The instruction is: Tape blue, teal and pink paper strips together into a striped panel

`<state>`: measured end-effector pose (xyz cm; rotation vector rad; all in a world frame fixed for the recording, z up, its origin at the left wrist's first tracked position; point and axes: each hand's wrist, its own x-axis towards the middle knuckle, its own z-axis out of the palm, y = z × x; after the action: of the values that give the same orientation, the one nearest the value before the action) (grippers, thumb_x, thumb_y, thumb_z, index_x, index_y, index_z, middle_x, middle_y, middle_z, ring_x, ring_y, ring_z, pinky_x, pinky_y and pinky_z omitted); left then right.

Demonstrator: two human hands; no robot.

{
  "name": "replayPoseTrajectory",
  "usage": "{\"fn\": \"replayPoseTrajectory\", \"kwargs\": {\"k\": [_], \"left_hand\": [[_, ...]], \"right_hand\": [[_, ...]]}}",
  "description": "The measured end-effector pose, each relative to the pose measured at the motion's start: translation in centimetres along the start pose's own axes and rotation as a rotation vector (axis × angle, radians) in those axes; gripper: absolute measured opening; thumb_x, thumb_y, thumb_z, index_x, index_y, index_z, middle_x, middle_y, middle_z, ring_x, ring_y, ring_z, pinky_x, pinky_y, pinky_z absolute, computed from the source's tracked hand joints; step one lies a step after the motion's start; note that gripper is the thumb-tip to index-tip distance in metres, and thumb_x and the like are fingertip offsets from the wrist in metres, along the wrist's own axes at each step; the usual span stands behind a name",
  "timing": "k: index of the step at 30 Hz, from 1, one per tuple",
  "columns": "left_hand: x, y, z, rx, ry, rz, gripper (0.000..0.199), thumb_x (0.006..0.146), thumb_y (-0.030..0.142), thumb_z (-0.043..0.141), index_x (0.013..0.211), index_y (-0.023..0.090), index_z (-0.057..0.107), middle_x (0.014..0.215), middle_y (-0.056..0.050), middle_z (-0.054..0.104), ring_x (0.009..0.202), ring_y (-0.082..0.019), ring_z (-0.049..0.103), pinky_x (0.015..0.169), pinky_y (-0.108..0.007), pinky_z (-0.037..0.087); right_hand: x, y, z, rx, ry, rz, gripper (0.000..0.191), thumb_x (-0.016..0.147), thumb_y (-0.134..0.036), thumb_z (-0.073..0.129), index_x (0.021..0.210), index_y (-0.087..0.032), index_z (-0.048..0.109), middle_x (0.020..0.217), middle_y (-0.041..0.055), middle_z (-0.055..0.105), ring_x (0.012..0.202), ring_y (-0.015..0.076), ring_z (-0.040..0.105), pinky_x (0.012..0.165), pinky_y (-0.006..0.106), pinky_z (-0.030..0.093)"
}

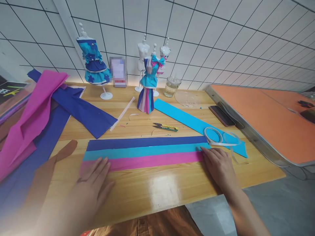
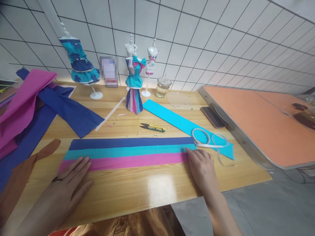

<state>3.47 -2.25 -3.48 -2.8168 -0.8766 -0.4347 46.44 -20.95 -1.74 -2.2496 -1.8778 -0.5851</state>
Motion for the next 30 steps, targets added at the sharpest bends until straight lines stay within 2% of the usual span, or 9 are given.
{"fn": "replayPoseTrajectory", "kwargs": {"k": [5, 10, 16, 23, 30], "left_hand": [[0.1, -0.2, -0.1, 0.025, 0.013, 0.04, 0.061, 0.092, 0.05, 0.026, 0.122, 0.006, 0.056, 0.127, -0.016, 0.056, 0.117, -0.033, 0.052, 0.088, -0.044, 0.049], [-0.2, -0.5, 0.0, 0.071, 0.004, 0.071, 0.06, 0.093, 0.048, 0.027, 0.124, 0.004, 0.055, 0.129, -0.016, 0.054, 0.12, -0.032, 0.05, 0.093, -0.044, 0.046], [-0.7, -0.6, 0.3, 0.101, -0.053, 0.068, 0.059, 0.094, 0.047, 0.025, 0.128, 0.006, 0.05, 0.134, -0.014, 0.049, 0.126, -0.03, 0.043, 0.097, -0.044, 0.043], [-0.6, -0.6, 0.4, 0.084, -0.044, 0.043, 0.062, 0.093, 0.05, 0.024, 0.128, 0.007, 0.051, 0.134, -0.014, 0.05, 0.124, -0.03, 0.046, 0.095, -0.042, 0.044], [-0.5, -0.5, 0.3, 0.036, -0.02, 0.043, 0.06, 0.093, 0.048, 0.026, 0.129, 0.006, 0.05, 0.132, -0.015, 0.052, 0.124, -0.03, 0.046, 0.096, -0.043, 0.044]], "right_hand": [[0.8, -0.6, -0.5, 0.098, 0.041, -0.048, 0.03, 0.09, -0.021, 0.043, 0.116, -0.016, 0.058, 0.109, 0.0094, 0.062, 0.103, 0.024, 0.053, 0.086, 0.038, 0.041], [1.7, -1.7, -0.8, 0.13, -0.086, -0.138, 0.028, 0.092, -0.021, 0.041, 0.115, -0.016, 0.058, 0.117, 0.0102, 0.058, 0.107, 0.0245, 0.05, 0.092, 0.042, 0.04], [1.4, -2.0, -0.7, 0.087, -0.087, -0.175, 0.022, 0.092, -0.021, 0.044, 0.102, -0.014, 0.062, 0.115, 0.0111, 0.059, 0.107, 0.0259, 0.05, 0.093, 0.044, 0.039], [1.7, -2.3, -0.9, 0.1, -0.09, -0.167, 0.028, 0.092, -0.02, 0.043, 0.114, -0.013, 0.058, 0.115, 0.013, 0.058, 0.106, 0.0256, 0.051, 0.09, 0.042, 0.041], [2.1, -2.8, -1.3, 0.14, -0.038, -0.177, 0.018, 0.091, -0.017, 0.045, 0.101, -0.014, 0.061, 0.109, 0.01, 0.062, 0.101, 0.0239, 0.053, 0.089, 0.041, 0.041]]}}
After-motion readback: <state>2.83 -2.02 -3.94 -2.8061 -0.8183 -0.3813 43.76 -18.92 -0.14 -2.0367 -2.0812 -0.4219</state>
